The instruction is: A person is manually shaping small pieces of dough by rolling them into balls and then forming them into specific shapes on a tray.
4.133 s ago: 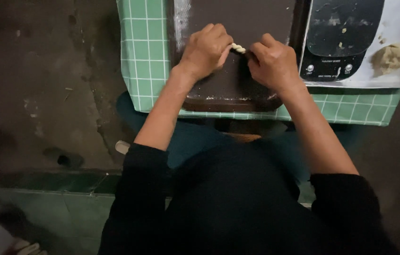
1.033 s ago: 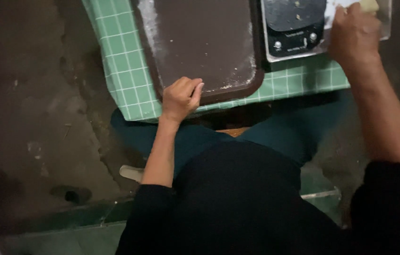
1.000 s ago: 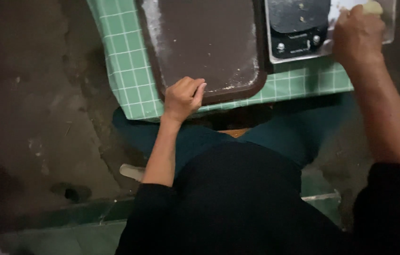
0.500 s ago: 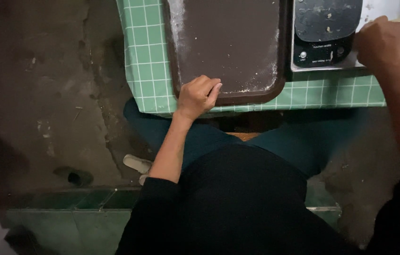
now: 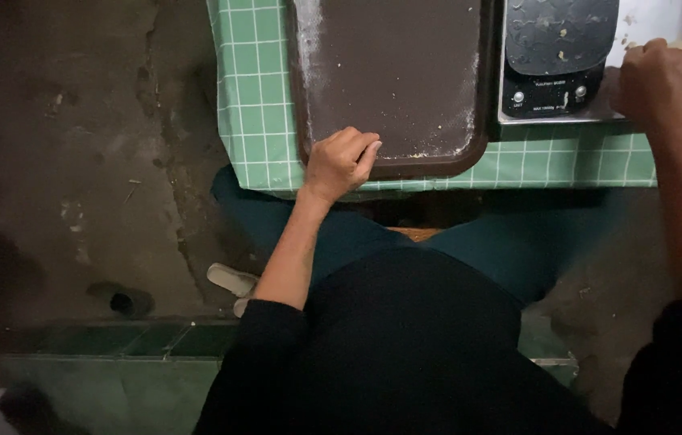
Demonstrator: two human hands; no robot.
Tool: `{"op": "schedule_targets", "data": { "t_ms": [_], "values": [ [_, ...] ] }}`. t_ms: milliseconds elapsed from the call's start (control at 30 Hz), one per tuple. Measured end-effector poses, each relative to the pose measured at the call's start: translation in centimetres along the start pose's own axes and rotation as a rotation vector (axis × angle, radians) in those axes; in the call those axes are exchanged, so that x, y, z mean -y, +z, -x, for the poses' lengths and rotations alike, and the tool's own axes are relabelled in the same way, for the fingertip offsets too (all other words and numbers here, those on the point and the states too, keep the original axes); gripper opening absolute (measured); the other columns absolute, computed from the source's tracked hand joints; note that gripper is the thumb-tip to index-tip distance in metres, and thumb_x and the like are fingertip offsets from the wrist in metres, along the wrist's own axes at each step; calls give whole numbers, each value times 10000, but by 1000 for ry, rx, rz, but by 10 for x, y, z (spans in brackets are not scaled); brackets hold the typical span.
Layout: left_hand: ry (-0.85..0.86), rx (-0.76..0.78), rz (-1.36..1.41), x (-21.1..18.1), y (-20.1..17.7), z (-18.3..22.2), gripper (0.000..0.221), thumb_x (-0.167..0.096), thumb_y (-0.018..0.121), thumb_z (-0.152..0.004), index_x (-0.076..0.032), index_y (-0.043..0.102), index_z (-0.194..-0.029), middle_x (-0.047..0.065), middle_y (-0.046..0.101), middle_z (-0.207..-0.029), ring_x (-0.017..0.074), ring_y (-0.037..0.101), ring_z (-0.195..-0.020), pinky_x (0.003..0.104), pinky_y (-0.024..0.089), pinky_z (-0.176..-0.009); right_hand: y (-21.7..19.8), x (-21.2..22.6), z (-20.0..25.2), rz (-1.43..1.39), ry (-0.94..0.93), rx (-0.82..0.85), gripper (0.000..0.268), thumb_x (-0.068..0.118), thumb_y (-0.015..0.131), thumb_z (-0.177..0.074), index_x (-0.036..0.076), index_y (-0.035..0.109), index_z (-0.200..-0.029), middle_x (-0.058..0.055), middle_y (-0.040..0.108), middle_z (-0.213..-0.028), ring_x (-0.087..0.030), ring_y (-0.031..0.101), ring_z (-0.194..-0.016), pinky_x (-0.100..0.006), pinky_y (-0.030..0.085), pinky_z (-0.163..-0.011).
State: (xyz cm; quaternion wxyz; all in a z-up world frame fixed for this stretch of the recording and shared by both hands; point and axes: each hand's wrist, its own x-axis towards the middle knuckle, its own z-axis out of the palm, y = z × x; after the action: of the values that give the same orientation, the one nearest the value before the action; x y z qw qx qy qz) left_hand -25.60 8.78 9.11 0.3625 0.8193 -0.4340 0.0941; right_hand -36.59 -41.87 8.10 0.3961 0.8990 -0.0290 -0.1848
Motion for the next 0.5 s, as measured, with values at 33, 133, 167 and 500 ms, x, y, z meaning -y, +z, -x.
{"op": "schedule_targets", "data": {
  "t_ms": [33, 133, 167, 500],
  "values": [
    [1, 0, 3, 1, 1, 0, 36, -96, 713, -985, -101, 749, -983, 29, 660, -805, 170, 625, -652, 275, 493, -535, 8, 0, 2, 2, 29, -67, 279, 490, 579, -1118, 279, 759, -1143, 69, 756, -958, -56, 724, -683, -207, 527, -583],
    [12, 3, 11, -2, -3, -2, 26, -79, 725, -974, -86, 746, -989, 40, 661, -805, 176, 622, -652, 283, 505, -544, 17, -2, 4, -92, 79, -110, 358, 569, 604, -1197, 311, 717, -976, 85, 686, -855, -53, 638, -648, -212, 466, -549],
    [20, 6, 16, -3, -5, -4, 23, -65, 730, -970, -74, 737, -990, 49, 648, -797, 186, 610, -649, 293, 500, -554, 17, -3, 4, -189, 96, -84, 548, 596, 621, -1289, 307, 673, -826, 82, 621, -743, -40, 549, -596, -207, 427, -530],
    [33, -9, 4, 0, -1, -2, 19, -89, 727, -981, -87, 745, -986, 39, 665, -802, 174, 622, -641, 278, 512, -541, -17, -4, 30, -1814, 193, -264, 209, -61, 765, -1228, -61, 607, -1365, -248, 653, -1134, -238, 640, -813, -297, 494, -556]
  ]
}}
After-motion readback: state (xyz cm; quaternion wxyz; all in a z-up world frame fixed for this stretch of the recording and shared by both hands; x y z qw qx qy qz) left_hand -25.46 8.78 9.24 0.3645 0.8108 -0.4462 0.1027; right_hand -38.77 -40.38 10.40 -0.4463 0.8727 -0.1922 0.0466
